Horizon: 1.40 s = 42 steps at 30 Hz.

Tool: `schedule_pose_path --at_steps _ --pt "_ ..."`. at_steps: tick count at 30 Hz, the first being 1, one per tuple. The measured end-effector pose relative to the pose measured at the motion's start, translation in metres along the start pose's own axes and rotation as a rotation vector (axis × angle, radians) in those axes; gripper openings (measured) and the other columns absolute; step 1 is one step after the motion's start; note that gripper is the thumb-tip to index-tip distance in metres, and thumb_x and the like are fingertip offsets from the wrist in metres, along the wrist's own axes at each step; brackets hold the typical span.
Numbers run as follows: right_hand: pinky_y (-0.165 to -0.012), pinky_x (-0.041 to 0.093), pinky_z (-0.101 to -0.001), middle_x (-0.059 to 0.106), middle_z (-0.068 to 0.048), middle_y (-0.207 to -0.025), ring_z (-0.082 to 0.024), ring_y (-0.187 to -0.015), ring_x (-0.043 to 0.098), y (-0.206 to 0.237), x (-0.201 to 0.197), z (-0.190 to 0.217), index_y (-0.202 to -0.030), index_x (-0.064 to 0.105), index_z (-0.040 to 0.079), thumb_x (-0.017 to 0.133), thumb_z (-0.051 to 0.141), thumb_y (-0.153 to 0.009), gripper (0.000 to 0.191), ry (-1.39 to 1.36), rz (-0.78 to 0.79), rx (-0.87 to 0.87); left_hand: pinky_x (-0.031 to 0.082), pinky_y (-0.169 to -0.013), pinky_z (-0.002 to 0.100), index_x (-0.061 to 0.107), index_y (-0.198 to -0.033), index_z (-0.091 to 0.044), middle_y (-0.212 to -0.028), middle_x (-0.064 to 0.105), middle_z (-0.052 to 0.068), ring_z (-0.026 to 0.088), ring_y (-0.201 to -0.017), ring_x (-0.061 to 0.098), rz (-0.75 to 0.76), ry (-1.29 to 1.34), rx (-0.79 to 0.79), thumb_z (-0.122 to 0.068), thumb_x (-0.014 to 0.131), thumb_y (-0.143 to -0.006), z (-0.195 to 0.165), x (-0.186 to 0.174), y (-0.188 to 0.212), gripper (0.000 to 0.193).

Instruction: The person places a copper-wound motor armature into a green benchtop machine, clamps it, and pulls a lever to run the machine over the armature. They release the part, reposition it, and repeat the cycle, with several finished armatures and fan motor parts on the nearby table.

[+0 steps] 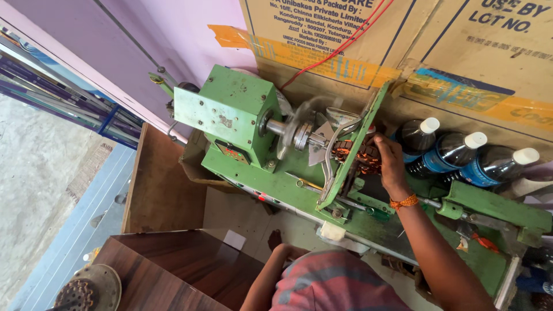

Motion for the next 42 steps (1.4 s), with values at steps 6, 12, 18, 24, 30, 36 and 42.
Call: schedule_pose_path --at_steps 6,12,18,24,30,36,42 --pt "-0.076 0.051 -0.0253 0.067 0.0 -0.09 -0.007 -0.082 0.061 -0.004 -0.008 -0.014 -0.098 0.067 0.001 0.054 0.028 -0.114 0.033 0.024 0.014 -0.08 0.052 -0.094 0.05 0.074 -0.12 -0.018 -0.12 0.074 0.006 0.027 -0.114 0.069 -0.086 -0.284 -0.124 -0.041 0.054 -0.099 0.019 0.006 -0.009 0.037" --pt "-0.094 0.054 -0.0304 0.065 -0.002 -0.113 -0.011 -0.103 0.065 0.0 -0.031 -0.037 -0.116 0.068 0.004 0.067 0.027 -0.106 0.025 0.078 -0.242 -0.082 0.058 -0.088 0.046 0.064 -0.134 -0.022 -0.124 0.072 0.012 0.033 -0.11 0.07 -0.13 -0.249 0.292 -0.018 0.068 -0.087 0.028 0.023 -0.047 0.047" --pt "-0.094 0.055 -0.0336 0.066 -0.004 -0.111 -0.014 -0.102 0.065 0.004 -0.032 -0.036 -0.113 0.068 0.006 0.069 0.027 -0.103 0.024 -0.13 -0.235 0.013 0.057 -0.093 0.041 0.071 -0.123 -0.017 -0.11 0.076 0.015 0.032 -0.104 0.072 -0.621 0.27 0.184 -0.038 0.076 -0.084 0.072 0.013 -0.021 0.044" --pt "-0.097 0.055 -0.0338 0.066 -0.003 -0.113 -0.014 -0.104 0.065 0.003 -0.035 -0.036 -0.115 0.066 0.006 0.069 0.025 -0.103 0.022 -0.143 -0.287 0.019 0.055 -0.094 0.046 0.072 -0.119 -0.013 -0.115 0.074 0.016 0.036 -0.109 0.07 -0.803 0.317 0.037 -0.038 0.073 -0.085 0.109 0.034 -0.006 0.042" --pt "-0.096 0.057 -0.0353 0.067 -0.005 -0.113 -0.016 -0.104 0.066 0.0 -0.045 -0.046 -0.115 0.064 0.006 0.069 0.023 -0.103 0.022 -0.168 -0.268 -0.01 0.052 -0.099 0.046 0.072 -0.12 -0.015 -0.12 0.072 0.016 0.037 -0.114 0.066 -0.717 0.326 -0.007 -0.042 0.074 -0.084 0.118 0.05 -0.008 0.044" --pt "-0.099 0.055 -0.0353 0.065 -0.004 -0.115 -0.016 -0.107 0.065 -0.002 -0.054 -0.049 -0.117 0.063 0.007 0.068 0.024 -0.104 0.022 -0.109 -0.308 -0.024 0.054 -0.099 0.044 0.073 -0.121 -0.016 -0.116 0.076 0.014 0.033 -0.111 0.07 -0.665 0.327 -0.012 -0.041 0.069 -0.087 0.119 0.041 -0.013 0.042" --pt "-0.101 0.053 -0.0364 0.063 -0.004 -0.116 -0.016 -0.11 0.063 -0.004 -0.057 -0.045 -0.117 0.064 0.007 0.066 0.025 -0.105 0.022 -0.064 -0.306 -0.025 0.055 -0.099 0.043 0.071 -0.123 -0.018 -0.114 0.076 0.014 0.032 -0.109 0.072 -0.61 0.357 -0.037 -0.038 0.071 -0.085 0.124 0.041 -0.013 0.043"
Point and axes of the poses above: each hand's wrist, its own y-axis away from the middle knuckle, its own x-axis out of the palm, z = x × y, the point moved 2 cm from there along -y, towards the middle knuckle
